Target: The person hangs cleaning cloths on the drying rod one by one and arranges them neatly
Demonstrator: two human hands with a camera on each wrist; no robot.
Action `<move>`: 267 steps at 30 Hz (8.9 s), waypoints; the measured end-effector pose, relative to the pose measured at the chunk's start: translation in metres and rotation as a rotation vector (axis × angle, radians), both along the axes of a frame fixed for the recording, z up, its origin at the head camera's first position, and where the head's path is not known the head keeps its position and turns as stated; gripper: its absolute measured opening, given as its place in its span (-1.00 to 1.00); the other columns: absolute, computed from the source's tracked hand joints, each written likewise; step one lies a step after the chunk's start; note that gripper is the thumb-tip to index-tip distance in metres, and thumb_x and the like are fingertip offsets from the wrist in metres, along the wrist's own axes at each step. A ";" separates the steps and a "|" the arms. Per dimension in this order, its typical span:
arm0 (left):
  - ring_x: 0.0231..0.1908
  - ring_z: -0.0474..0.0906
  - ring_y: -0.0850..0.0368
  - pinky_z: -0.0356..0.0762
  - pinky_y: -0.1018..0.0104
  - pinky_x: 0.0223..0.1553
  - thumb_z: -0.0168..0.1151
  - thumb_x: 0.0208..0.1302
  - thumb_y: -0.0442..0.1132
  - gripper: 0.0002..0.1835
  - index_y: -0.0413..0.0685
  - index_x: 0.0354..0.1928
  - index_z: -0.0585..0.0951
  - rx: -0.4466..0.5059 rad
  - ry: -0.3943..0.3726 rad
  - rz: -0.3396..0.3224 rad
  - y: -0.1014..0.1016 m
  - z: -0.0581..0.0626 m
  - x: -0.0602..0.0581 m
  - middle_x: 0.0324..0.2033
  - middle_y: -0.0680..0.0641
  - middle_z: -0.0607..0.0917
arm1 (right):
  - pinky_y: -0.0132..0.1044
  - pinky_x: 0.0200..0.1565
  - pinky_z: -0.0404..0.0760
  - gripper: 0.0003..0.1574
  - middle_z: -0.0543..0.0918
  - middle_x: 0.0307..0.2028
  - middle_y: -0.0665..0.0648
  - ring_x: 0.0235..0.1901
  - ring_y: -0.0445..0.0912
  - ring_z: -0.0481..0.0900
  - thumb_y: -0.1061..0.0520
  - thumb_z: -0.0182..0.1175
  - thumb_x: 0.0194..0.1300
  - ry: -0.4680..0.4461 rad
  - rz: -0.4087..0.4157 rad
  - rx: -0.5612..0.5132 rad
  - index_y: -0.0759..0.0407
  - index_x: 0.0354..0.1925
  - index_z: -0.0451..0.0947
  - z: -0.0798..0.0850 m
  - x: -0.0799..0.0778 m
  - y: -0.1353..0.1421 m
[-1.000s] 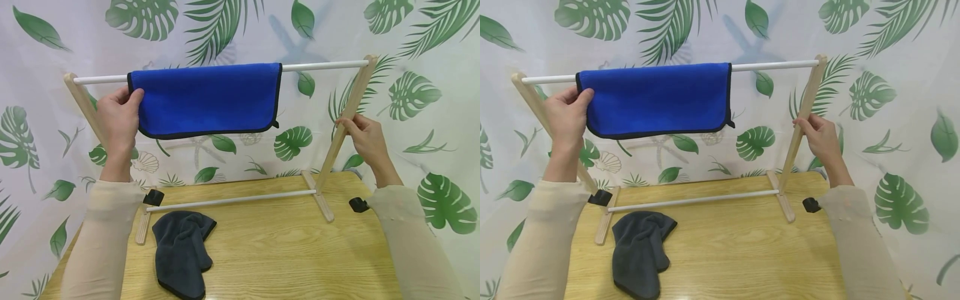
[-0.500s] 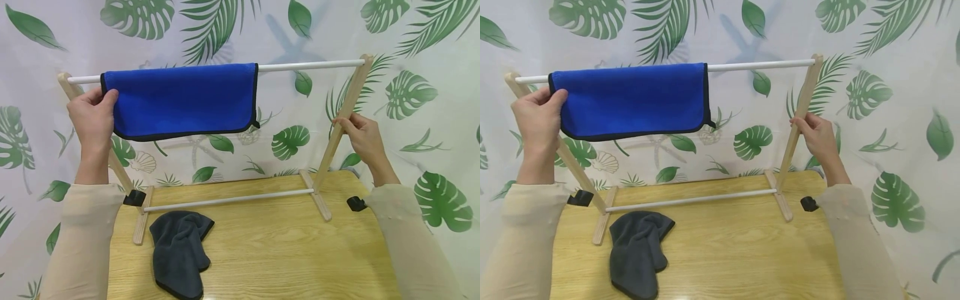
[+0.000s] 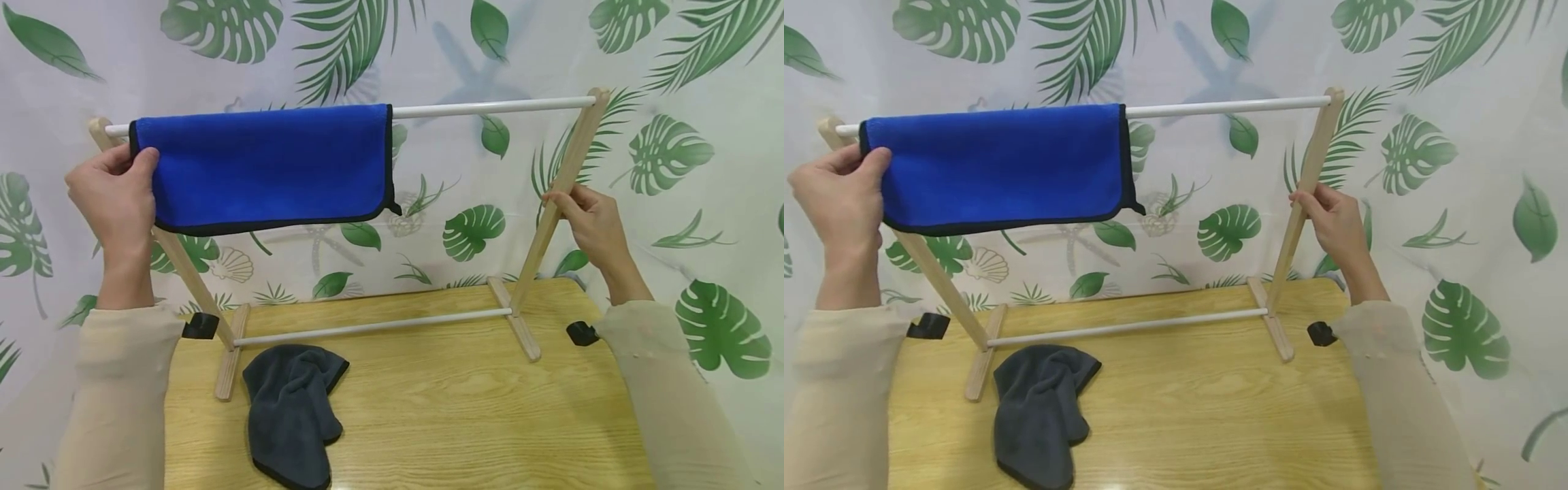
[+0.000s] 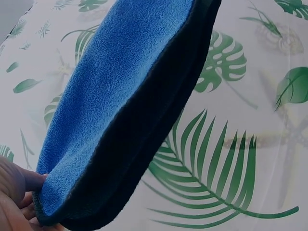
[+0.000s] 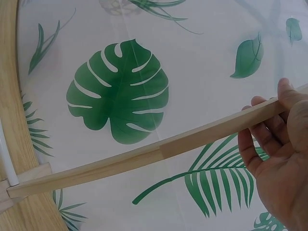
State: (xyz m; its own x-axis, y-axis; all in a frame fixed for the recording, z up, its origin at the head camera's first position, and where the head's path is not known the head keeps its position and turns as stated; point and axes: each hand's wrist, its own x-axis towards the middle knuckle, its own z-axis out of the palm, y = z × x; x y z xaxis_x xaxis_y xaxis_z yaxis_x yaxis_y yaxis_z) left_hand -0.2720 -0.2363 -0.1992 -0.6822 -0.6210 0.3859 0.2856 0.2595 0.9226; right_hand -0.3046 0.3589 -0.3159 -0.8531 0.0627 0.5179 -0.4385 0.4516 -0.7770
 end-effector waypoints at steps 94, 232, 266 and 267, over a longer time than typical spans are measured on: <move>0.03 0.65 -0.02 0.40 0.74 -0.21 0.19 0.56 -0.11 -0.50 -0.40 0.29 0.54 -0.528 -0.389 -0.398 -0.026 -0.178 0.084 0.15 -0.38 0.65 | -0.51 -0.07 0.55 -0.51 0.71 0.02 0.00 -0.06 -0.20 0.60 -0.02 0.15 0.58 -0.001 -0.002 -0.012 0.38 0.12 0.65 0.001 0.001 -0.002; -0.08 0.62 0.14 0.53 0.38 0.06 0.05 0.64 -0.06 -0.69 -0.10 -0.14 0.67 0.039 -0.509 -1.054 0.017 -0.193 0.079 -0.23 0.03 0.69 | -0.50 -0.07 0.55 -0.56 0.72 0.02 -0.01 -0.07 -0.20 0.61 -0.05 0.15 0.57 -0.041 -0.001 -0.011 0.20 0.18 0.67 0.001 0.003 0.002; -0.01 0.60 0.02 0.60 0.25 -0.05 0.39 0.38 0.08 -0.54 -0.14 0.08 0.72 -0.489 -0.389 -0.817 0.074 -0.069 0.071 0.02 -0.13 0.71 | -0.49 -0.06 0.55 -0.53 0.71 0.07 0.01 -0.05 -0.19 0.60 -0.07 0.16 0.56 -0.051 0.003 -0.021 0.23 0.16 0.68 0.001 0.002 0.004; -0.07 0.61 0.00 0.59 0.21 -0.08 0.40 0.36 0.10 -0.56 -0.11 0.03 0.74 -0.516 -0.386 -0.808 0.077 -0.064 0.071 -0.06 -0.13 0.73 | -0.49 -0.06 0.55 -0.53 0.71 0.07 0.01 -0.05 -0.19 0.60 -0.07 0.16 0.56 -0.050 0.001 -0.017 0.23 0.16 0.68 0.001 0.002 0.005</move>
